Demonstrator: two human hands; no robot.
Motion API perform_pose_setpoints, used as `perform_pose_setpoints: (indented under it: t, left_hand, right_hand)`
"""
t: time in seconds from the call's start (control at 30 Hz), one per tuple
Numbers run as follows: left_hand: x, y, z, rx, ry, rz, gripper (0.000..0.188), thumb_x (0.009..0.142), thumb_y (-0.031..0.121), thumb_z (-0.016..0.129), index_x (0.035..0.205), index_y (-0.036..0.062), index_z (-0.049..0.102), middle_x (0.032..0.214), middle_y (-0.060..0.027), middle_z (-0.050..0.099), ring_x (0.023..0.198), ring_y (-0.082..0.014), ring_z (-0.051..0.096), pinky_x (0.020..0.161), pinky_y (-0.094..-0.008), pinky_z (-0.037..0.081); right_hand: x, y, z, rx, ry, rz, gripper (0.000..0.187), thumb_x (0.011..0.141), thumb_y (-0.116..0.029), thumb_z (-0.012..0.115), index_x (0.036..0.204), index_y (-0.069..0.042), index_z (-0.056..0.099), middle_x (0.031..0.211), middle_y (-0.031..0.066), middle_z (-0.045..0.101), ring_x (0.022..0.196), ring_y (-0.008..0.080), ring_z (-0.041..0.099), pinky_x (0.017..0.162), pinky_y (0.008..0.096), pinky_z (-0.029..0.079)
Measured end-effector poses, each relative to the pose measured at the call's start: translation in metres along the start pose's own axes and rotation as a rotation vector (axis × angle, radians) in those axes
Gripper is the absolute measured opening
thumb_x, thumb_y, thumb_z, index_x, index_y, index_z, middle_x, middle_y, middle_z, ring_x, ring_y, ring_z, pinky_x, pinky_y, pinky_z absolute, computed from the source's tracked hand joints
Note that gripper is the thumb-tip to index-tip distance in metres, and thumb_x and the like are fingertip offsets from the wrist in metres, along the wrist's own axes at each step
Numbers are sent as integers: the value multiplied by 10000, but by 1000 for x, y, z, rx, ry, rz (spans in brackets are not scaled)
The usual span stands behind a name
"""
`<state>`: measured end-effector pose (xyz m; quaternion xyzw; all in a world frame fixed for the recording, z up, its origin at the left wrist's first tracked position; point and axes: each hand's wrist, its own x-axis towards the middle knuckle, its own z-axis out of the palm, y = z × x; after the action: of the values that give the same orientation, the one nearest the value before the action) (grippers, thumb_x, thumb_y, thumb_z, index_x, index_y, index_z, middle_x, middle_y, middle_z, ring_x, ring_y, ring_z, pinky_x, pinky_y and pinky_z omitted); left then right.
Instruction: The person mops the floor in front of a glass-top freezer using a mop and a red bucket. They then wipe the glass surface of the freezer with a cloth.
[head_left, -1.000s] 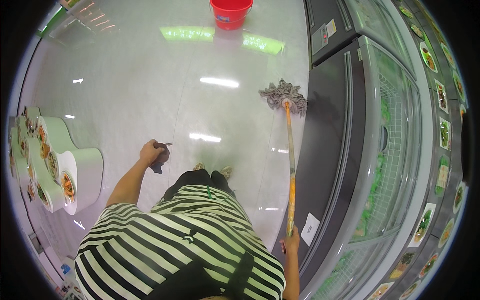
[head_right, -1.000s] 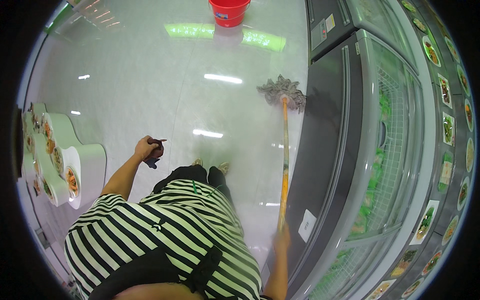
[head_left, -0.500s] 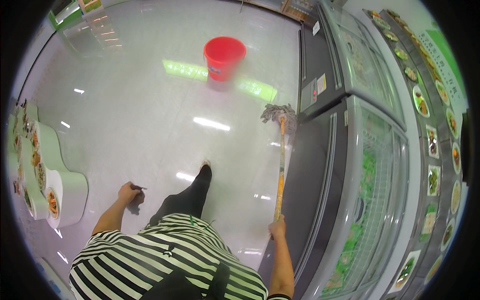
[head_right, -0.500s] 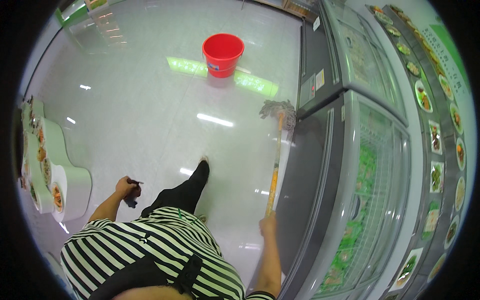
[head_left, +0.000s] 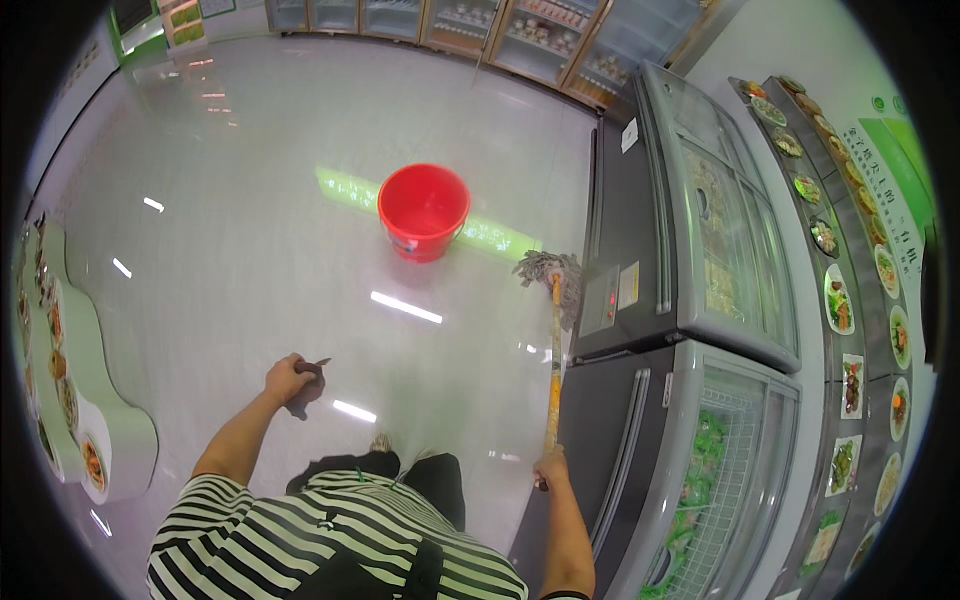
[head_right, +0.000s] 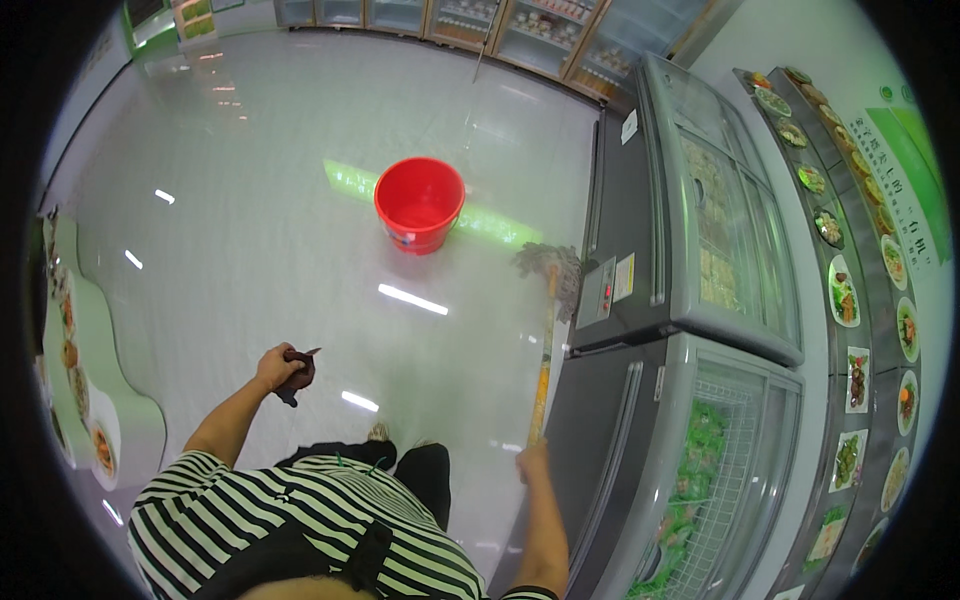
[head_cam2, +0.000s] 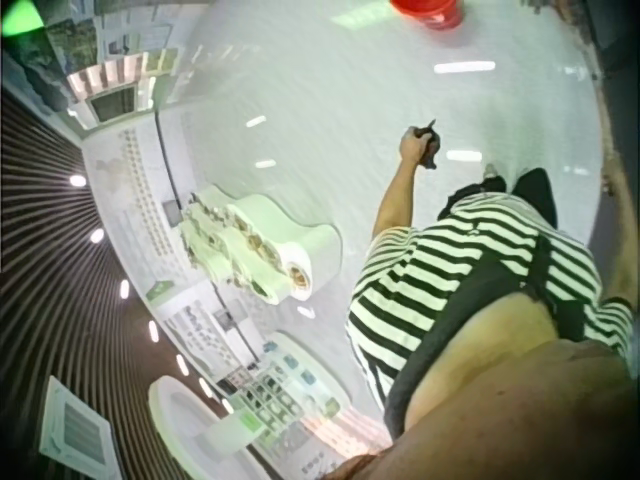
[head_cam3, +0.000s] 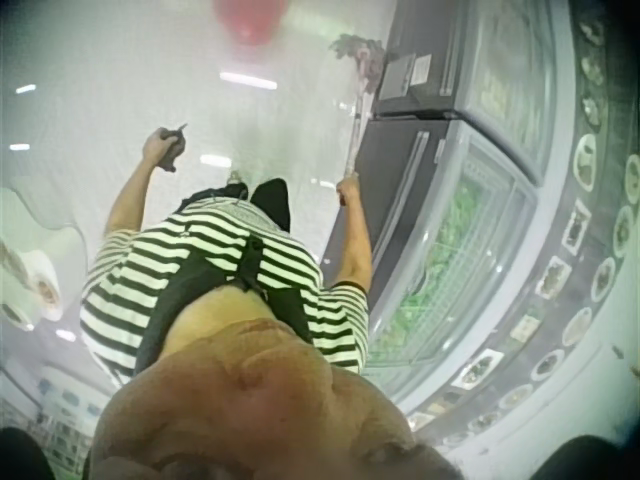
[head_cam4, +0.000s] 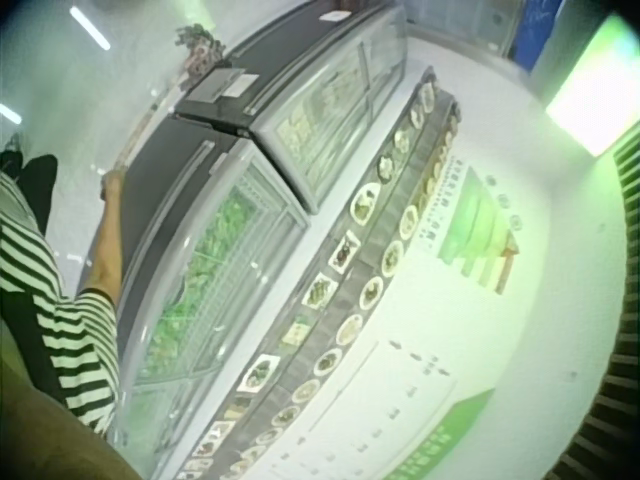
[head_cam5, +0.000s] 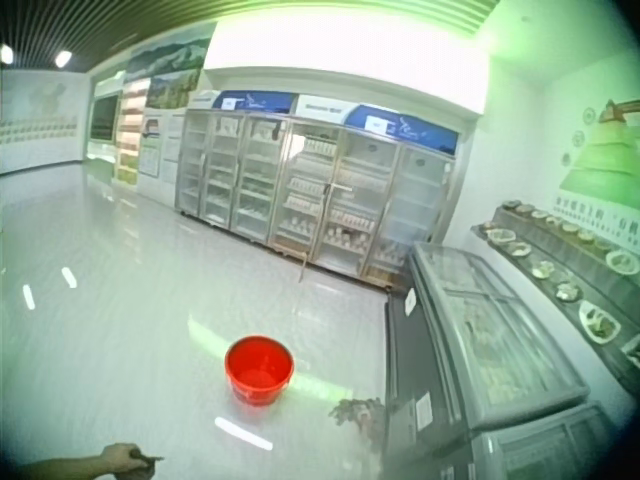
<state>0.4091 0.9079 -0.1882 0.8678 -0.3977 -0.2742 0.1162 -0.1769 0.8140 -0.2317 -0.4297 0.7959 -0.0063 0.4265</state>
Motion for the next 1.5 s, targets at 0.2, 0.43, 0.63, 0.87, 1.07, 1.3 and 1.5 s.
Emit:
perform_pose_setpoints:
  t: [0.2, 0.43, 0.63, 0.87, 1.07, 1.3, 1.5]
  left_hand:
    - [93, 75, 28, -36, -56, -19, 412, 690, 379, 733, 971, 96, 631, 948, -124, 676, 916, -310, 640, 781, -402, 505]
    - [120, 117, 27, 66, -88, -343, 403, 640, 345, 761, 896, 57, 643, 934, -147, 677, 899, -317, 651, 786, -402, 510]
    - [163, 170, 20, -16, -62, -500, 366, 656, 306, 762, 894, 53, 647, 924, -145, 679, 893, -300, 656, 776, -393, 519]
    - [308, 239, 26, -43, -92, -471, 264, 689, 276, 716, 860, 76, 697, 886, -129, 696, 774, -290, 678, 709, -392, 535]
    - [489, 383, 7, -85, -65, -285, 406, 694, 296, 719, 1016, 60, 640, 947, -143, 681, 902, -299, 654, 787, -393, 511]
    - [643, 521, -21, -239, -17, -63, 437, 724, 324, 726, 1083, 104, 609, 1009, -142, 664, 947, -302, 634, 814, -395, 496]
    - [710, 552, 15, -159, -82, -185, 418, 715, 290, 735, 1061, 83, 622, 1007, -127, 671, 947, -285, 639, 814, -389, 495]
  right_hand:
    - [126, -58, -38, -295, -19, -255, 530, 615, 97, 640, 1052, 33, 346, 669, 200, 584, 460, 285, 599, 377, 395, 481]
    - [256, -228, -121, -124, -4, -58, 632, 561, -5, 718, 1103, 48, 399, 878, 259, 622, 821, 377, 659, 661, 433, 544]
    - [374, -335, -173, -213, -25, -162, 595, 526, 11, 711, 1053, 69, 439, 752, 215, 628, 641, 317, 660, 510, 393, 528]
    - [449, -508, -229, -39, -177, -124, 508, 487, 12, 728, 926, 89, 486, 670, 162, 619, 599, 277, 651, 474, 383, 500]
    - [495, -597, -283, -114, -87, -110, 500, 500, 28, 686, 950, 95, 480, 629, 154, 587, 532, 245, 613, 439, 380, 467]
    - [564, -677, -329, -148, -135, -96, 511, 533, 35, 666, 988, 70, 434, 652, 158, 597, 558, 251, 632, 458, 377, 488]
    - [657, -740, -387, -270, -126, -181, 493, 580, 7, 661, 1005, 67, 419, 672, 166, 616, 580, 269, 653, 481, 388, 502]
